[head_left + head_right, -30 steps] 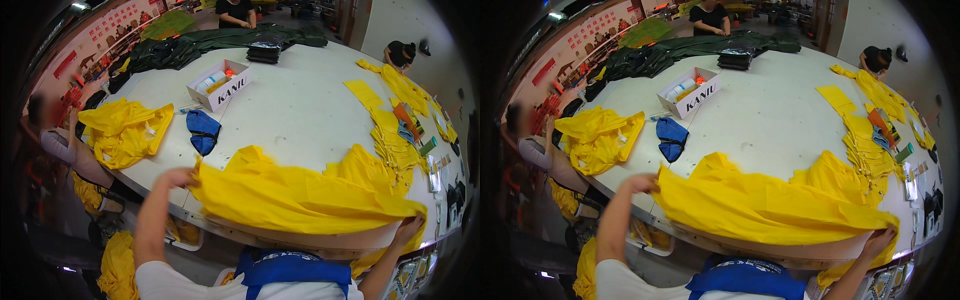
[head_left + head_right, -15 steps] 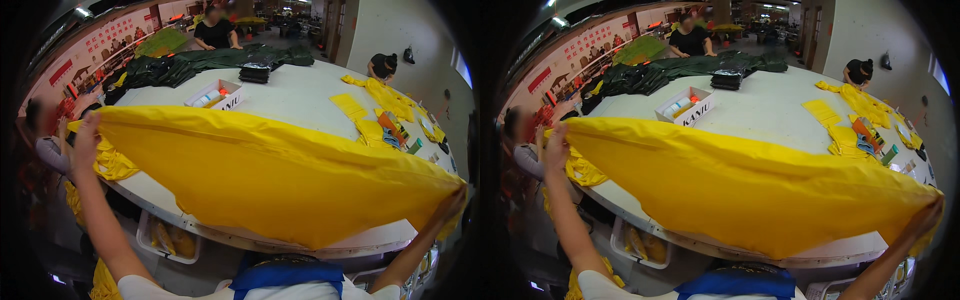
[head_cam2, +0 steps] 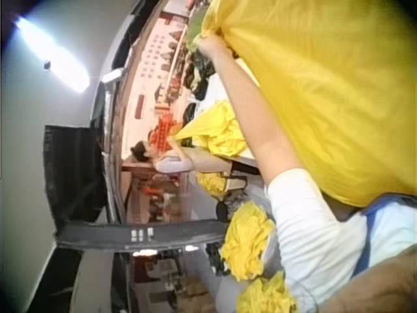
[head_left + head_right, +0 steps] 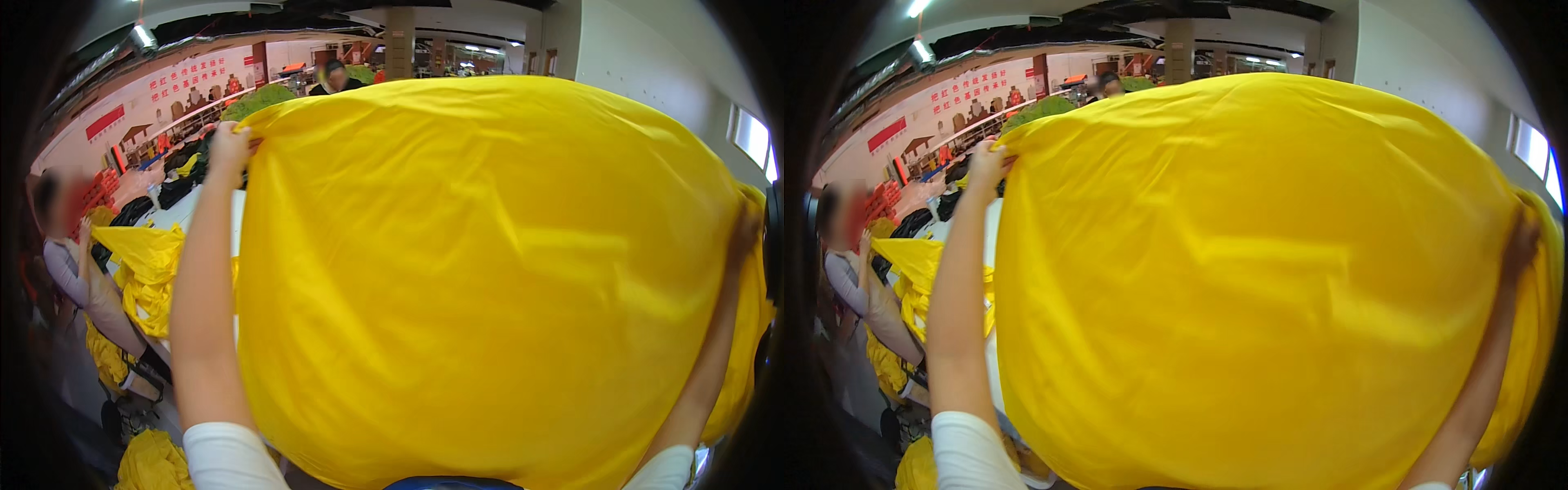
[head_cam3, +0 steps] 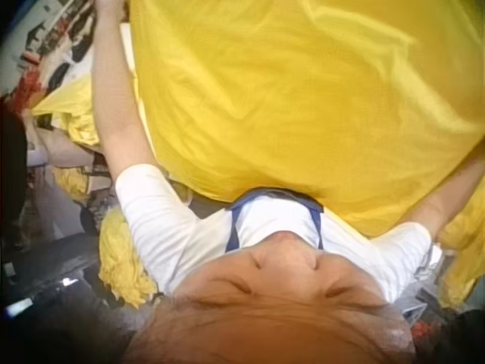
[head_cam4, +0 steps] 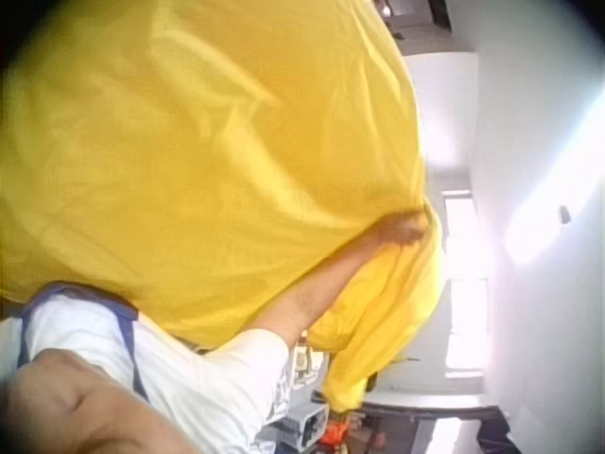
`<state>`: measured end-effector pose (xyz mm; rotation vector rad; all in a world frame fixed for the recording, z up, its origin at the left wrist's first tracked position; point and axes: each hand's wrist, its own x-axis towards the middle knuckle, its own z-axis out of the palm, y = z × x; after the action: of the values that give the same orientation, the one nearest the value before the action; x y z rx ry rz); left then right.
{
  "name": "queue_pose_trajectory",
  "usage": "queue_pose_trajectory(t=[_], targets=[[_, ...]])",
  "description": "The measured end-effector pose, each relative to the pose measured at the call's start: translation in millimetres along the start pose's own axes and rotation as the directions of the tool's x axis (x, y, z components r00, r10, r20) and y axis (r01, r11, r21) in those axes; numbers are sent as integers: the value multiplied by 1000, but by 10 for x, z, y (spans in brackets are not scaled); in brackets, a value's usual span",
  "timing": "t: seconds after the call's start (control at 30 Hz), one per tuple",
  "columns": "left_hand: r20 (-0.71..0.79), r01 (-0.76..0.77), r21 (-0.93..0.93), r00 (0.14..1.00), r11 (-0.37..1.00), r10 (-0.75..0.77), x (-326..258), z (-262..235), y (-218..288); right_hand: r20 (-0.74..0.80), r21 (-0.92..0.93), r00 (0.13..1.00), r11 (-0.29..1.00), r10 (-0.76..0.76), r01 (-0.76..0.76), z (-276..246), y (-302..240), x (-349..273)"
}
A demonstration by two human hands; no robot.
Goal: The person folds yellow shirts on a large white table, places them into clear plastic packaging, and stacks the packaged items. The person also uses scissors to trim loose threads from the shirts before folding.
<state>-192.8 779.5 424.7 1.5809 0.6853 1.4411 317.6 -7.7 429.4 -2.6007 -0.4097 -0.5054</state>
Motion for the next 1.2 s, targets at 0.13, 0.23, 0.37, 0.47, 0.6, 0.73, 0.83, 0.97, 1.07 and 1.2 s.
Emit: queue_pose_trajectory(t=[0.13,0.23,0.37,0.47,0.6,0.73,0.83,0.97,1.07,1.2], targets=[[496,-37,363,853,931,-160,-608,1488,-666,325,-126,944,988,-48,93,923,-146,561],[656,-357,544,745,759,-119,-1075,1623,-1501,291,-83,920,951,-262,297,1846,-146,-363],[458,-112,833,688,541,-563,-2253,456,-2444,427,-53,882,968,-200,245,2106,269,-1967],[93,450,815,519,364,-849,-3116,-61,-2638,278,-192,948,976,153,-101,2368,1371,-2989],[139,908,374,147,190,-979,-3993,-879,-2554,159,-146,882,894,444,-424,2459,2818,-4336],[458,931,292,66,221,-886,-4499,-1681,-2433,275,-174,829,874,486,-455,2542,2845,-4714],[220,728,683,-129,58,-967,-4592,-2226,-2517,417,-584,579,695,700,-420,2237,1194,-4006],[101,787,569,218,236,-971,-4097,-2039,-2327,383,-625,795,766,470,-152,2085,1826,-4017],[215,672,367,611,643,-761,-3126,-1767,-1825,71,-436,978,888,197,-147,1406,2095,-3578],[217,627,456,610,632,-762,-2718,-2071,-1674,-3,-521,975,833,-222,189,708,1974,-3561]])
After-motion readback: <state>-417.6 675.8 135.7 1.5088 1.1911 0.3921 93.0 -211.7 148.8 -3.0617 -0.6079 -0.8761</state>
